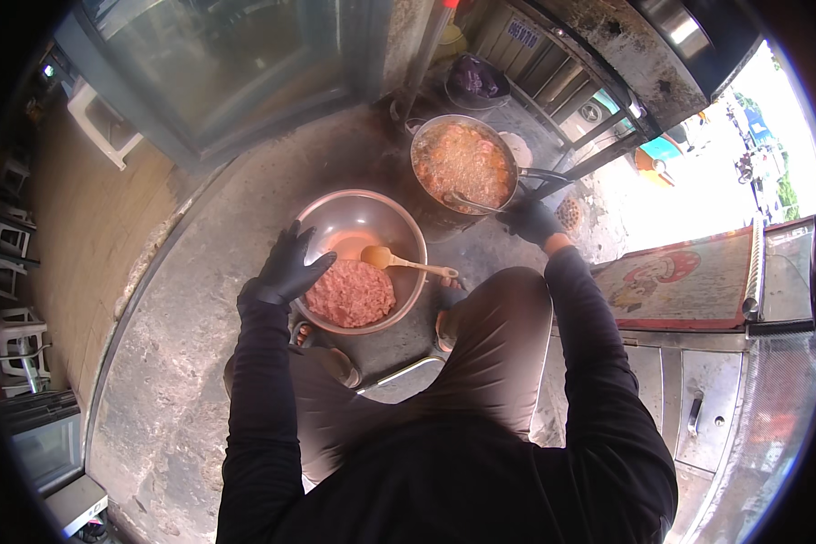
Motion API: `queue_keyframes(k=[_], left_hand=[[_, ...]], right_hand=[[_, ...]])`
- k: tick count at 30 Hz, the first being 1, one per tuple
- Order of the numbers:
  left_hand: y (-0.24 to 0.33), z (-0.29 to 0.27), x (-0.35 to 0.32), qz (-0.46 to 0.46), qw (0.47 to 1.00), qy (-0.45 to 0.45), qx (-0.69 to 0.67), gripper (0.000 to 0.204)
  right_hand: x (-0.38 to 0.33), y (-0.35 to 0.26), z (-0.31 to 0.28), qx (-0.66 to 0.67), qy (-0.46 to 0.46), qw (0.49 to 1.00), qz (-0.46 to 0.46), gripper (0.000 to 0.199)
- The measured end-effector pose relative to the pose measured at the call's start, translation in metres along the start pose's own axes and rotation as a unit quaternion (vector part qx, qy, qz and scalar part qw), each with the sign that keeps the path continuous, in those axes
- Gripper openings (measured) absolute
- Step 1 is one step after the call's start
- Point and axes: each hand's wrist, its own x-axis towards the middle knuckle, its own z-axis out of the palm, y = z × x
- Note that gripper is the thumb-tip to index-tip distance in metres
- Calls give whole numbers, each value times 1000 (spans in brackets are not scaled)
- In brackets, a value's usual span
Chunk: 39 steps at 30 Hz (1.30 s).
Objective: The person stirs a pot of boiling meat with a wooden spoon and transfers some of the cooked meat into a metal bowl. The person wears black gloves and is seated while performing the task.
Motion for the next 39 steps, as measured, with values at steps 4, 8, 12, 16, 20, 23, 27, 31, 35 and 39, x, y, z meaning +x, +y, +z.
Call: queue_keyframes(k=[4,8,12,16,20,23,27,31,35,39], left_hand=[[1,0,2,11,1000,-3,0,80],[2,-2,1,-3,1000,-12,21,89],[4,-3,1,-7,1000,-14,13,91],[8,-5,-2,7,999,-13,36,80],[11,-6,0,15,999,-15,32,79],[9,-4,0,17,999,-7,34,78],[4,-2,-1,14,1000,1,17,78],[6,-2,1,19,1000,-6,-7,77],[8,-5,-1,21,999,-9,34,78],[10,-6,-2,16,999,-10,39,79]], right_hand=[[-1,-21,-4,38,-26,996,78,42],[-4,-27,-1,96,-46,993,52,31],[-8,-24,-3,115,-43,987,99,32],[-15,-30,-19,83,36,995,38,34],[-12,-54,-18,19,107,994,-14,37],[-5,-70,-6,-90,132,987,-26,40],[1,-80,4,-115,113,987,-25,35],[4,-85,7,-122,88,989,4,34],[3,-90,6,-122,78,989,6,33],[-4,-85,-1,-116,101,988,-11,34]])
